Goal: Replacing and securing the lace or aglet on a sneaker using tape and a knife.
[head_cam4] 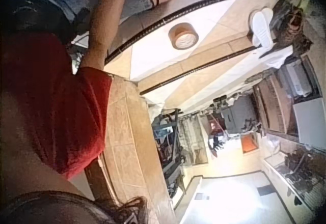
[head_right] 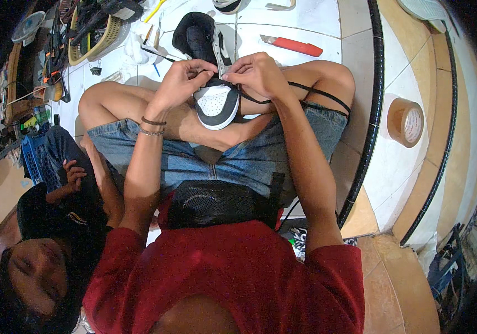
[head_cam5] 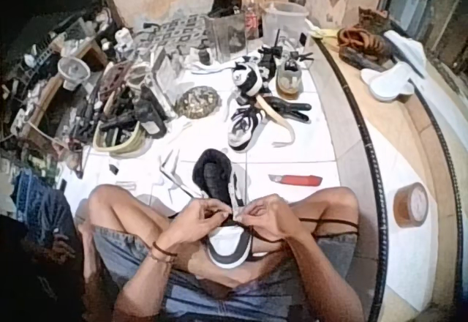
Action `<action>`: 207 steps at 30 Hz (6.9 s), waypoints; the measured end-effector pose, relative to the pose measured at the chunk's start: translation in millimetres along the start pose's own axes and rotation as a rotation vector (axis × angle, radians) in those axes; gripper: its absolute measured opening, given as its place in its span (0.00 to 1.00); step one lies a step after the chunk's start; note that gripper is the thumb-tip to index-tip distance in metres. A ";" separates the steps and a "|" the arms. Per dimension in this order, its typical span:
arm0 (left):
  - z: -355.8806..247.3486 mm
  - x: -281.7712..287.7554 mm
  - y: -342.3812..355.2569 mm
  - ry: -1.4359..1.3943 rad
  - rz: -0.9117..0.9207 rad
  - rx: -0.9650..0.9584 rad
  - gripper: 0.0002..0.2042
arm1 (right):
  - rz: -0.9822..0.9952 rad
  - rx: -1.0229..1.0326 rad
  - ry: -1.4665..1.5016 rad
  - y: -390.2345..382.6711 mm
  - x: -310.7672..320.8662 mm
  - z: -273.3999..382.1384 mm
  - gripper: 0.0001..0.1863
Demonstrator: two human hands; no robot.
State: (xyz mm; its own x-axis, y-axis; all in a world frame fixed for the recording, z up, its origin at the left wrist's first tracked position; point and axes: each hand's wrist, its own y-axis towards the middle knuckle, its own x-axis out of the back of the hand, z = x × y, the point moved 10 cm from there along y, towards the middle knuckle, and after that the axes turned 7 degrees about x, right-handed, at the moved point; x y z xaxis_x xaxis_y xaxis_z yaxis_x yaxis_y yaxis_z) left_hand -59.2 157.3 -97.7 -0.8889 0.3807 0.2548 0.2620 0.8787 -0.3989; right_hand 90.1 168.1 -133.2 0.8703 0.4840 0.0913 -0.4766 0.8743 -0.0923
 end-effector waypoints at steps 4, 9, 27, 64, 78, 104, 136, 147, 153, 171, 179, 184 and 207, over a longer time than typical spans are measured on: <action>-6.1 -5.4 0.2 0.236 0.041 -0.056 0.08 | 0.015 -0.007 0.015 0.2 -2.9 2.1 0.12; 2.8 -6.9 -0.1 0.214 0.054 0.044 0.08 | -0.008 -0.001 0.019 -2.3 -1.7 4.5 0.11; -8.6 -4.6 -5.3 0.299 -0.131 -0.076 0.09 | -0.071 -0.003 -0.099 -7.4 -3.0 13.3 0.13; 14.8 2.9 3.1 0.003 -0.138 0.003 0.07 | -0.138 0.159 -0.474 -11.9 -15.8 42.4 0.08; 9.4 2.4 0.9 -0.014 -0.147 0.074 0.08 | -0.126 0.002 -0.252 -9.4 -1.5 24.4 0.11; 3.0 1.1 -1.4 -0.010 -0.155 0.053 0.07 | -0.208 0.027 -0.340 -15.5 -5.1 26.5 0.10; 1.9 2.7 -2.8 -0.012 -0.073 -0.019 0.09 | -0.332 0.220 -0.397 -28.7 -7.2 46.6 0.09; 3.7 -6.1 -1.5 0.094 -0.022 0.031 0.07 | -0.300 0.104 -0.253 -25.7 -2.7 30.2 0.10; -1.9 -6.0 -3.5 0.179 -0.079 -0.069 0.06 | -0.279 0.135 -0.283 -22.9 -3.4 42.1 0.09; -41.7 44.1 -53.6 0.568 -0.404 -0.097 0.17 | -0.198 0.101 0.398 -46.8 20.8 77.0 0.08; -158.7 -39.6 -100.6 -0.406 -0.021 -0.447 0.19 | -0.342 0.293 0.616 -99.6 20.3 165.0 0.09; -155.4 -45.0 -114.5 -0.662 -0.160 -0.456 0.06 | -0.445 0.373 0.636 -124.6 24.3 181.1 0.09; -169.0 -87.7 -128.0 -1.039 0.005 -0.111 0.12 | -0.674 0.478 0.389 -159.4 29.8 207.0 0.11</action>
State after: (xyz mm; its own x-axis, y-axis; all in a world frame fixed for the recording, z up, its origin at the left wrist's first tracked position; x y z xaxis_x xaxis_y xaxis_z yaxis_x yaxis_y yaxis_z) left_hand 48.7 60.1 79.9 -0.7592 -0.0040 -0.6509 0.2533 0.9193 -0.3011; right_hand 166.2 50.8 89.5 0.9223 -0.1059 -0.3717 0.2229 0.9314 0.2878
